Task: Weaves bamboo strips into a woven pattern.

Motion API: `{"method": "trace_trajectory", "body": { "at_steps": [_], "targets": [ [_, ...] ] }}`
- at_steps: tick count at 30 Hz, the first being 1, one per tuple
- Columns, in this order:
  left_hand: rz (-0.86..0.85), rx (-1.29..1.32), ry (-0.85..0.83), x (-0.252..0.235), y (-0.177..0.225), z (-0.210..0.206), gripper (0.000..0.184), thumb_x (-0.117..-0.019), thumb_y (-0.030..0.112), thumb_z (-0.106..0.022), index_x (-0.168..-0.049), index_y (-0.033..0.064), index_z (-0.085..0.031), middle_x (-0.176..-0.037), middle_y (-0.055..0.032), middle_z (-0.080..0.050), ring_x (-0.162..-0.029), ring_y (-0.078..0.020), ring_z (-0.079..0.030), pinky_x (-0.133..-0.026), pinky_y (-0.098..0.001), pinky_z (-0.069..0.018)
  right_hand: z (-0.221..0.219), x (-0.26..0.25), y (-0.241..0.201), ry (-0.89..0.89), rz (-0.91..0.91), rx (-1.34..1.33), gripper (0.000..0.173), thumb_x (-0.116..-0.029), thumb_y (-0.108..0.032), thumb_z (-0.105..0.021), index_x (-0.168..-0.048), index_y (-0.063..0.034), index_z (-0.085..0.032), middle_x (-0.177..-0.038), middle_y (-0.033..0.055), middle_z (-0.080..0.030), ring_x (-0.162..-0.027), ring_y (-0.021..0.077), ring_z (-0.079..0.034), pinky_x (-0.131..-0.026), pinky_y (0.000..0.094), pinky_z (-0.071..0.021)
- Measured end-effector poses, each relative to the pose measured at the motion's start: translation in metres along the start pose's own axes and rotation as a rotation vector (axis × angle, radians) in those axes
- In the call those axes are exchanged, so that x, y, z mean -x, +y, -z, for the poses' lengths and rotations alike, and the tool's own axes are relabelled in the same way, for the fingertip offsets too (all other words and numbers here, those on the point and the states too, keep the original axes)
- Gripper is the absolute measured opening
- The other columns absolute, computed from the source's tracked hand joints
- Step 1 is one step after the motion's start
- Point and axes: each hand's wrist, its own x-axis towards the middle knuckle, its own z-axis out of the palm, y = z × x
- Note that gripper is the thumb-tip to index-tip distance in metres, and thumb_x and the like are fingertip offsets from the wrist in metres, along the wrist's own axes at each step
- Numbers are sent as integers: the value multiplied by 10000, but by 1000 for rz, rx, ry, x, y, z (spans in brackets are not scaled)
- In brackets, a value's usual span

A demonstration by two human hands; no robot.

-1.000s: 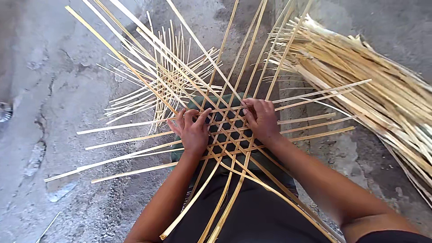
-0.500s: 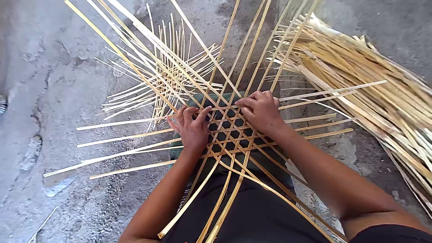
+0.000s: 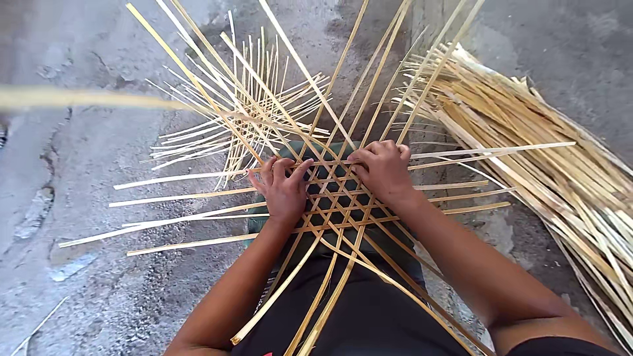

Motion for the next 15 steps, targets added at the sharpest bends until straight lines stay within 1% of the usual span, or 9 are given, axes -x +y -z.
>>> {"method": "trace_trajectory", "body": {
  "at_steps": [1,3,5,7,9,12,15],
  "targets": [
    [-1,1,-1,0,0,0,417,-1000,215,-535,-1285,485,-676,-1292,-34,-648,-1380,-394,-447,-1095,-805,-128,-5,7,1,39,29,29,218,-978,-274,-671,-1180,-277,-752,-1142,69,-716,-1196,350,-612,-1036,702,-355],
    [-2,1,-1,1,-1,0,421,-999,217,-530,-1287,487,-677,-1291,-32,-649,-1380,-393,-446,-1099,-803,-123,-13,21,3,87,63,68,293,-1041,-306,-568,-1296,-292,-710,-1228,61,-698,-1270,332,-584,-1089,696,-327],
    [3,-6,-7,1,0,0,434,-998,207,-520,-1292,487,-676,-1292,-27,-651,-1385,-393,-444,-1101,-801,-123,-19,33,3,96,59,63,368,-1063,-359,-504,-1402,-313,-638,-1337,64,-655,-1361,338,-516,-1135,700,-267],
    [4,-4,-12,1,1,1,442,-993,195,-519,-1290,480,-679,-1295,-33,-652,-1385,-398,-445,-1095,-805,-125,-25,40,3,88,45,42,435,-1060,-430,-480,-1467,-314,-578,-1420,86,-605,-1419,342,-460,-1166,687,-238],
    [7,-10,-22,3,2,2,447,-997,196,-513,-1298,486,-672,-1309,-26,-646,-1395,-394,-439,-1096,-810,-116,-32,46,4,114,39,3,472,-1053,-475,-477,-1482,-298,-565,-1453,111,-577,-1438,343,-440,-1191,656,-238],
    [5,-43,-14,3,1,2,445,-1007,198,-510,-1306,489,-667,-1322,-3,-656,-1414,-399,-422,-1107,-798,-114,-39,47,7,157,22,-64,471,-1038,-480,-510,-1462,-290,-583,-1456,131,-562,-1431,334,-449,-1199,601,-286],
    [0,-64,-10,3,3,2,431,-1010,194,-518,-1291,476,-683,-1302,-7,-669,-1402,-402,-437,-1114,-791,-117,-43,46,8,169,6,-68,462,-1028,-488,-528,-1444,-298,-596,-1451,108,-567,-1429,315,-450,-1202,584,-286]
  ]
}}
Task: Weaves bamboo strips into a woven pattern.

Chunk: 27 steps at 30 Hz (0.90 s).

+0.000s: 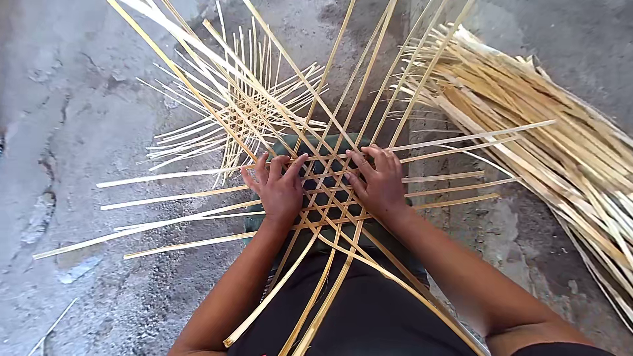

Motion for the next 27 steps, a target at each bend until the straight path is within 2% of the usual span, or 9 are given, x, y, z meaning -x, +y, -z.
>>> {"method": "trace_trajectory", "body": {
  "at_steps": [5,9,15,20,23,24,25,27],
  "targets": [
    [-8,-16,-3,-2,1,-1,418,-1009,182,-524,-1273,454,-700,-1265,-12,-677,-1375,-386,-461,-1112,-772,-146,0,0,0,25,3,2,441,-1030,-470,-534,-1425,-293,-615,-1421,96,-590,-1398,304,-484,-1181,578,-316],
    [4,-9,-3,-2,2,-3,410,-1024,186,-507,-1263,457,-700,-1257,-7,-669,-1364,-383,-460,-1103,-766,-163,-2,1,1,24,-11,0,444,-1038,-482,-515,-1440,-313,-599,-1429,83,-583,-1406,289,-474,-1186,588,-295],
    [8,1,30,-4,3,-2,450,-984,143,-553,-1215,492,-716,-1221,7,-678,-1342,-356,-477,-1113,-734,-176,1,1,0,51,4,-12,442,-1034,-486,-511,-1424,-306,-615,-1402,90,-594,-1388,288,-488,-1185,584,-289],
    [-6,-29,39,-1,7,4,415,-975,144,-580,-1177,468,-740,-1190,2,-694,-1317,-352,-508,-1101,-721,-205,3,4,1,56,20,-20,444,-1030,-491,-512,-1410,-294,-631,-1399,94,-592,-1390,296,-485,-1192,610,-268],
    [-14,-48,-50,-8,9,20,385,-972,193,-610,-1188,486,-735,-1262,-26,-676,-1348,-381,-489,-1093,-744,-229,10,4,-1,18,5,-14,429,-1063,-451,-455,-1452,-333,-591,-1393,71,-617,-1400,290,-489,-1188,662,-227],
    [-22,-21,-98,-14,11,28,370,-960,191,-626,-1186,457,-747,-1330,-74,-635,-1370,-416,-452,-1086,-759,-229,15,1,-2,4,-7,0,427,-1078,-401,-443,-1489,-353,-549,-1358,68,-646,-1370,295,-523,-1161,673,-257],
    [-30,25,-140,-21,15,36,342,-948,192,-645,-1183,412,-762,-1393,-116,-591,-1381,-437,-426,-1077,-745,-254,23,-5,-3,-6,-20,22,441,-1085,-329,-456,-1522,-362,-507,-1285,73,-690,-1298,307,-585,-1106,670,-327],
    [-73,205,-213,-36,24,47,307,-947,204,-672,-1234,282,-748,-1416,-166,-551,-1329,-414,-468,-1038,-646,-388,41,-25,-6,-87,-42,48,528,-1065,-183,-503,-1567,-335,-445,-1130,106,-750,-1110,358,-680,-952,650,-450]
  ]
}}
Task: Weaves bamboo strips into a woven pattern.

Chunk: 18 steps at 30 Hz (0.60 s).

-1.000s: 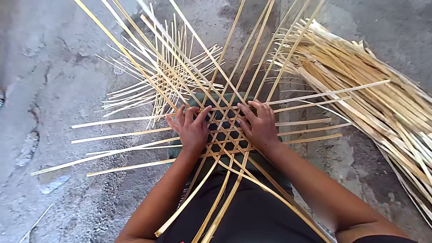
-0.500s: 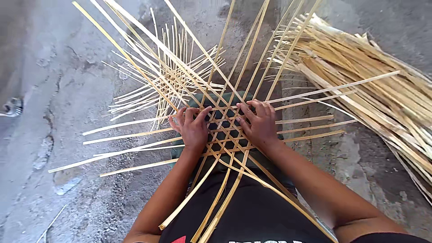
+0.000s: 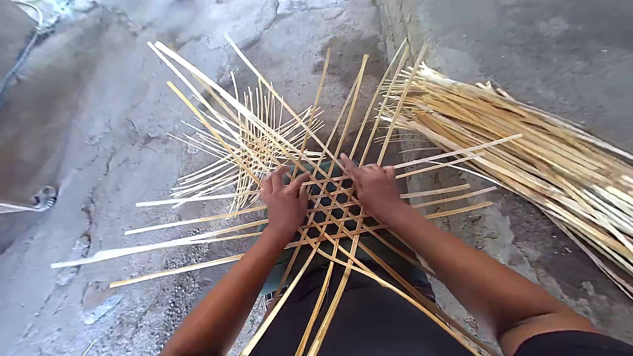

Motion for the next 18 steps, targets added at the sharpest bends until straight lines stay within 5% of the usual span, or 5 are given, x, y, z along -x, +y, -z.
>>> {"method": "trace_trajectory", "body": {
  "at_steps": [3,9,12,15,18],
  "targets": [
    [-15,486,-196,-29,18,1,306,-1011,176,-623,-1309,116,-657,-1238,-94,-665,-1064,-203,-671,-907,-418,-582,18,-37,6,-247,-52,-76,515,-1003,-137,-590,-1495,-289,-560,-1073,134,-763,-1037,375,-695,-960,656,-441],
    [304,1398,-440,-77,22,-45,232,-1096,162,-375,-1268,47,-479,-982,-117,-689,-790,-190,-696,-744,-341,-596,4,-81,41,-600,-143,-482,348,-949,-72,-696,-1289,-132,-649,-1002,164,-709,-889,319,-691,-856,565,-553],
    [372,1130,-508,-88,17,-66,267,-1096,147,-409,-1322,17,-463,-990,-119,-658,-778,-173,-679,-733,-332,-586,-11,-59,59,-401,-111,-828,224,-944,-46,-693,-1166,-41,-662,-1027,109,-689,-859,200,-667,-815,422,-571],
    [262,682,-703,-103,26,-72,422,-1093,218,-462,-1498,102,-486,-1206,-188,-658,-938,-255,-675,-853,-444,-559,-28,-37,64,-179,-142,-1096,176,-933,-43,-693,-1104,-18,-660,-1090,64,-679,-896,113,-657,-820,318,-575],
    [184,711,-775,-109,24,-69,338,-1115,275,-419,-1396,148,-557,-1126,-120,-646,-870,-183,-623,-794,-381,-523,-36,-35,62,-115,-180,-1124,181,-931,-56,-701,-1107,-30,-673,-1040,62,-697,-876,116,-662,-798,315,-574]
  ]
}}
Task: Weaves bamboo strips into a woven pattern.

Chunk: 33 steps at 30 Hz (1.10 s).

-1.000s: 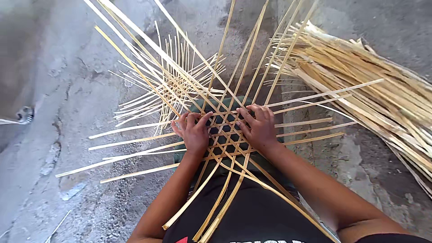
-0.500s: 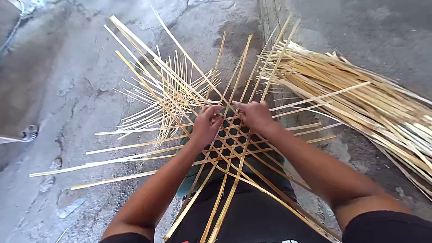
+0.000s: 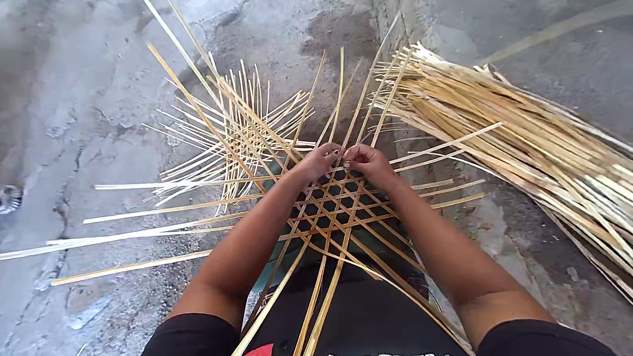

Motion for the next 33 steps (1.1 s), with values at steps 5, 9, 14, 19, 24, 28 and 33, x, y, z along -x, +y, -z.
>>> {"method": "trace_trajectory", "body": {
  "at_steps": [5,9,14,19,24,28,33],
  "targets": [
    [-97,227,98,7,-11,-3,231,-1095,181,-468,-1248,82,-610,-990,-68,-626,-788,-129,-579,-732,-311,-503,-9,-9,-13,19,-138,194,276,-922,-92,-728,-1189,-57,-674,-1052,85,-699,-843,175,-675,-787,391,-582],
    [-115,285,178,9,-12,-8,215,-1075,177,-529,-1223,90,-658,-1040,-56,-670,-778,-111,-601,-705,-277,-510,-14,-17,-23,95,-278,284,471,-813,-83,-840,-1201,-8,-584,-1042,158,-675,-923,294,-670,-845,528,-560],
    [-201,353,283,20,-1,-6,377,-1084,150,-501,-1454,131,-569,-1081,-107,-704,-864,-170,-682,-750,-312,-571,-21,-21,-37,85,-304,446,331,-810,-73,-810,-1080,1,-632,-992,173,-663,-926,321,-648,-834,563,-527],
    [-306,691,411,45,-2,17,324,-1096,164,-445,-1367,75,-600,-988,-63,-687,-793,-124,-649,-717,-263,-550,-45,0,-50,95,67,790,272,-877,47,-659,-1130,-45,-696,-1111,168,-682,-1056,347,-671,-904,537,-569],
    [-291,1057,421,48,-40,31,312,-1132,258,-328,-1257,106,-571,-902,-20,-680,-757,-80,-651,-712,-215,-548,-63,3,-57,-101,118,939,328,-958,-31,-596,-1258,-89,-714,-1210,161,-699,-1145,344,-665,-958,531,-556],
    [-297,1127,429,47,-45,30,230,-1129,249,-343,-1104,127,-537,-858,-17,-650,-726,-86,-633,-694,-219,-546,-52,-9,-62,-287,43,785,335,-932,-184,-750,-1244,-85,-681,-1110,157,-674,-994,313,-679,-902,531,-564],
    [-292,1062,451,46,-39,26,175,-1121,202,-378,-1098,108,-524,-833,-32,-662,-698,-97,-644,-678,-229,-558,-44,-13,-46,-246,129,711,397,-916,-121,-756,-1299,-88,-654,-1019,129,-720,-927,277,-703,-884,496,-578]
  ]
}}
